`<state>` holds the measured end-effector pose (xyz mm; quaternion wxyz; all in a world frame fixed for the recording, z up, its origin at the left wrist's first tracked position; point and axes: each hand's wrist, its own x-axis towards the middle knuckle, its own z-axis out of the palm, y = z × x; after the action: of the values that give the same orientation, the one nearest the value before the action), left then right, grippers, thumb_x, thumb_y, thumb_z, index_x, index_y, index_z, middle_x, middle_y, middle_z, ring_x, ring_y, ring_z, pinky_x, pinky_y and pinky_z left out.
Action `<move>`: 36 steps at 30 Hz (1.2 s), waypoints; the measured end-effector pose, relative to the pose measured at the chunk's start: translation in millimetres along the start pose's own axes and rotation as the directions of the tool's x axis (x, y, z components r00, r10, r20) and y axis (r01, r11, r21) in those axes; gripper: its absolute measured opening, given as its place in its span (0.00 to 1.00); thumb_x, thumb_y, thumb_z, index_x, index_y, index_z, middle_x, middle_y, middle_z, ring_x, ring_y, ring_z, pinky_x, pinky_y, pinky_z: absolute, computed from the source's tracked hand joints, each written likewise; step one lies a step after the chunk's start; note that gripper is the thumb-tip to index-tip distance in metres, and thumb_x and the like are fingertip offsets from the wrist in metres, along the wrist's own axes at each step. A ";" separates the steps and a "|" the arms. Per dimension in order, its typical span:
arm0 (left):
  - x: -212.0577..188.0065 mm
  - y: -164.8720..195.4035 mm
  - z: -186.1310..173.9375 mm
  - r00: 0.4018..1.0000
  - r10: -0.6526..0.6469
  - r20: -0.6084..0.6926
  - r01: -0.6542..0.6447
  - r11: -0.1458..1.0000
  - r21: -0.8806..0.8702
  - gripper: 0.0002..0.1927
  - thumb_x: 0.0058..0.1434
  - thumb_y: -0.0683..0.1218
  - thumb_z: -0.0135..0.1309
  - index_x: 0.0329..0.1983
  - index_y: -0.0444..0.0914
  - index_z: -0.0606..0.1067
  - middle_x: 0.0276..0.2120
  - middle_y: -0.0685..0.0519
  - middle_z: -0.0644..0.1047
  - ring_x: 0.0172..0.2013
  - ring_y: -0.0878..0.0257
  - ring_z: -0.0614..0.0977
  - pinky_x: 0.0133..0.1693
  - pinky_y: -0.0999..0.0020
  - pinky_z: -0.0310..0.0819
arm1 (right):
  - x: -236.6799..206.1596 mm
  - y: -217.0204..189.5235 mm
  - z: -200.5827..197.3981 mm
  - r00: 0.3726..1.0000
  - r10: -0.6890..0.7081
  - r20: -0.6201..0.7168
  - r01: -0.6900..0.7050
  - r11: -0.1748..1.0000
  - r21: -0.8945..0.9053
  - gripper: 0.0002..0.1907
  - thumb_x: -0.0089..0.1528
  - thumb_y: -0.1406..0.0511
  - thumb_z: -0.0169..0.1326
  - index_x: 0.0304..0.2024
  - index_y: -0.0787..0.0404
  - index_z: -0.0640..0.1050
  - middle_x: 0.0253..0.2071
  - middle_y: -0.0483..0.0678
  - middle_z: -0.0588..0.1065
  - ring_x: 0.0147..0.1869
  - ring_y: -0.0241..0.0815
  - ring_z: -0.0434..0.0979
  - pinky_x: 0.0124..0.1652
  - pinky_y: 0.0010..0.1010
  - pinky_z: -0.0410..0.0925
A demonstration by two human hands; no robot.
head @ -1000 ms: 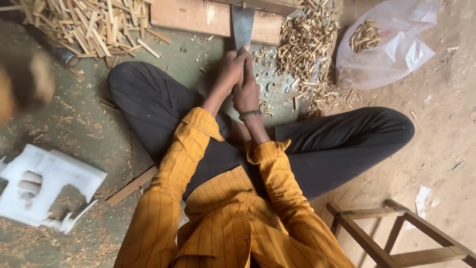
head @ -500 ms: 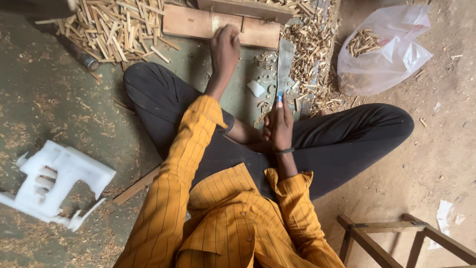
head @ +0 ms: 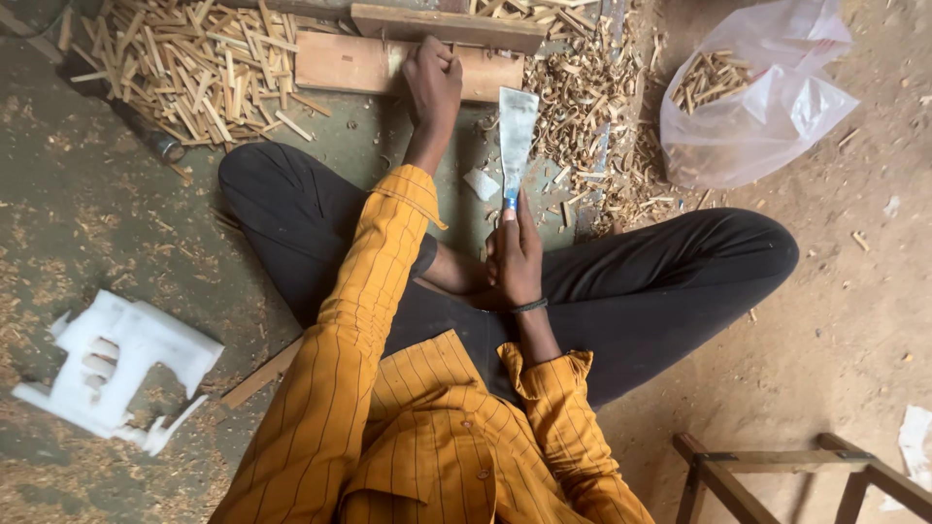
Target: The person sits on the floor of a woodworking shop and shaves small wooden pieces with a wide handheld blade, working one piece at a time and setting shaved pieces aside among wood shavings.
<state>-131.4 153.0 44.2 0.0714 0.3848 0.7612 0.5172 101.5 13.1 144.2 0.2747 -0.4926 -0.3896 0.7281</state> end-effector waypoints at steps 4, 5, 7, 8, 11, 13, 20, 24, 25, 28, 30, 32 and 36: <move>1.2 -2.9 0.6 0.995 0.071 -0.064 -0.066 0.996 0.066 0.12 0.53 0.39 0.65 0.31 0.37 0.71 0.26 0.52 0.77 0.29 0.54 0.78 0.34 0.58 0.71 | -0.9 -0.1 3.2 0.997 -0.069 -0.046 0.061 0.984 -0.169 0.28 0.76 0.60 0.41 0.79 0.52 0.58 0.22 0.43 0.64 0.19 0.31 0.61 0.19 0.26 0.59; 0.2 -4.4 -3.7 0.997 0.052 -0.054 -0.051 0.999 0.005 0.12 0.56 0.41 0.66 0.31 0.36 0.71 0.27 0.52 0.77 0.28 0.55 0.78 0.33 0.59 0.71 | -0.8 -1.6 4.5 0.993 -0.107 -0.058 0.088 0.959 -0.268 0.29 0.75 0.60 0.42 0.79 0.51 0.57 0.26 0.43 0.69 0.21 0.31 0.66 0.22 0.26 0.63; -8.6 -4.5 -19.5 0.999 0.028 -0.034 -0.029 0.999 -0.019 0.11 0.61 0.43 0.64 0.33 0.37 0.72 0.28 0.53 0.77 0.28 0.60 0.79 0.34 0.61 0.72 | -0.1 -5.2 9.2 0.979 -0.189 -0.077 0.134 0.880 -0.456 0.31 0.73 0.61 0.43 0.78 0.49 0.54 0.33 0.43 0.79 0.26 0.32 0.76 0.27 0.28 0.71; -15.1 -4.2 -31.2 0.999 0.022 -0.032 -0.022 1.000 0.018 0.09 0.64 0.44 0.62 0.34 0.37 0.73 0.29 0.54 0.77 0.29 0.62 0.79 0.35 0.62 0.73 | 1.5 -7.3 12.3 0.981 -0.183 -0.070 0.125 0.861 -0.493 0.31 0.73 0.60 0.44 0.78 0.48 0.54 0.31 0.46 0.78 0.26 0.33 0.77 0.29 0.30 0.71; -57.0 6.2 -65.3 0.909 -0.323 0.265 0.393 0.876 -0.279 0.16 0.73 0.54 0.51 0.36 0.37 0.75 0.27 0.56 0.76 0.27 0.69 0.77 0.30 0.71 0.71 | 7.1 -10.3 23.9 0.985 -0.169 -0.034 0.118 0.804 -0.583 0.32 0.72 0.60 0.45 0.78 0.46 0.54 0.26 0.52 0.78 0.27 0.37 0.79 0.33 0.34 0.72; -93.4 18.2 -82.6 0.685 -0.471 0.556 0.723 0.533 -0.440 0.22 0.73 0.60 0.49 0.39 0.36 0.76 0.30 0.57 0.78 0.30 0.69 0.80 0.31 0.75 0.75 | 14.8 -8.5 33.9 0.983 -0.182 0.022 0.156 0.772 -0.616 0.31 0.73 0.60 0.45 0.78 0.45 0.56 0.24 0.53 0.78 0.27 0.39 0.80 0.35 0.36 0.72; -133.6 31.0 -79.1 0.566 -0.423 0.708 0.821 0.366 -0.438 0.21 0.73 0.58 0.43 0.45 0.37 0.75 0.29 0.57 0.77 0.30 0.69 0.79 0.33 0.73 0.73 | 39.6 7.5 59.2 0.961 -0.271 0.057 0.219 0.619 -0.754 0.31 0.72 0.62 0.45 0.78 0.45 0.57 0.39 0.64 0.76 0.31 0.59 0.81 0.33 0.48 0.70; -132.4 19.5 -74.2 0.624 -0.465 0.628 0.775 0.469 -0.423 0.21 0.74 0.57 0.43 0.47 0.38 0.78 0.28 0.61 0.71 0.29 0.74 0.69 0.32 0.75 0.66 | 43.7 12.0 64.2 0.980 -0.196 0.023 0.142 0.619 -0.772 0.32 0.71 0.62 0.44 0.77 0.45 0.55 0.30 0.66 0.77 0.32 0.64 0.80 0.34 0.51 0.69; -133.0 16.3 -74.0 0.618 -0.469 0.631 0.776 0.493 -0.393 0.21 0.74 0.57 0.43 0.44 0.37 0.77 0.27 0.61 0.70 0.28 0.73 0.68 0.31 0.73 0.65 | 45.0 13.7 65.1 0.977 -0.212 0.030 0.157 0.613 -0.775 0.32 0.71 0.62 0.44 0.78 0.45 0.54 0.32 0.66 0.77 0.32 0.64 0.80 0.34 0.52 0.69; -130.1 6.4 -67.0 0.616 -0.474 0.630 0.768 0.539 -0.346 0.24 0.75 0.58 0.44 0.39 0.34 0.77 0.25 0.60 0.69 0.27 0.71 0.67 0.30 0.70 0.64 | 53.7 20.9 64.3 0.990 -0.138 -0.004 0.078 0.590 -0.803 0.33 0.71 0.61 0.43 0.78 0.44 0.52 0.31 0.67 0.78 0.32 0.65 0.80 0.34 0.53 0.68; -121.0 -1.6 -56.5 0.642 -0.454 0.618 0.749 0.544 -0.378 0.24 0.74 0.58 0.44 0.40 0.34 0.78 0.26 0.60 0.72 0.29 0.71 0.70 0.32 0.70 0.68 | 67.4 27.1 63.3 0.960 -0.274 0.064 0.221 0.592 -0.775 0.34 0.71 0.61 0.44 0.79 0.45 0.51 0.38 0.69 0.78 0.37 0.67 0.80 0.34 0.52 0.69; -105.5 -11.3 -42.4 0.651 -0.491 0.579 0.716 0.649 -0.256 0.25 0.74 0.59 0.45 0.36 0.33 0.77 0.23 0.57 0.70 0.26 0.68 0.69 0.30 0.67 0.67 | 85.9 32.3 62.2 0.938 -0.334 0.094 0.290 0.605 -0.742 0.35 0.71 0.61 0.44 0.79 0.46 0.51 0.44 0.69 0.78 0.37 0.67 0.80 0.33 0.52 0.69; -93.1 -20.5 -31.3 0.731 -0.397 0.555 0.631 0.704 -0.327 0.25 0.72 0.60 0.44 0.38 0.33 0.76 0.22 0.57 0.72 0.25 0.68 0.70 0.29 0.66 0.69 | 102.5 40.7 65.2 0.968 -0.251 0.015 0.186 0.673 -0.716 0.34 0.70 0.61 0.45 0.78 0.47 0.53 0.39 0.65 0.80 0.28 0.58 0.79 0.29 0.46 0.68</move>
<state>-93.2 65.3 14.2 0.4845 0.2249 0.6425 0.5494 2.8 52.0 72.2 0.1641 -0.5404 -0.6845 0.4609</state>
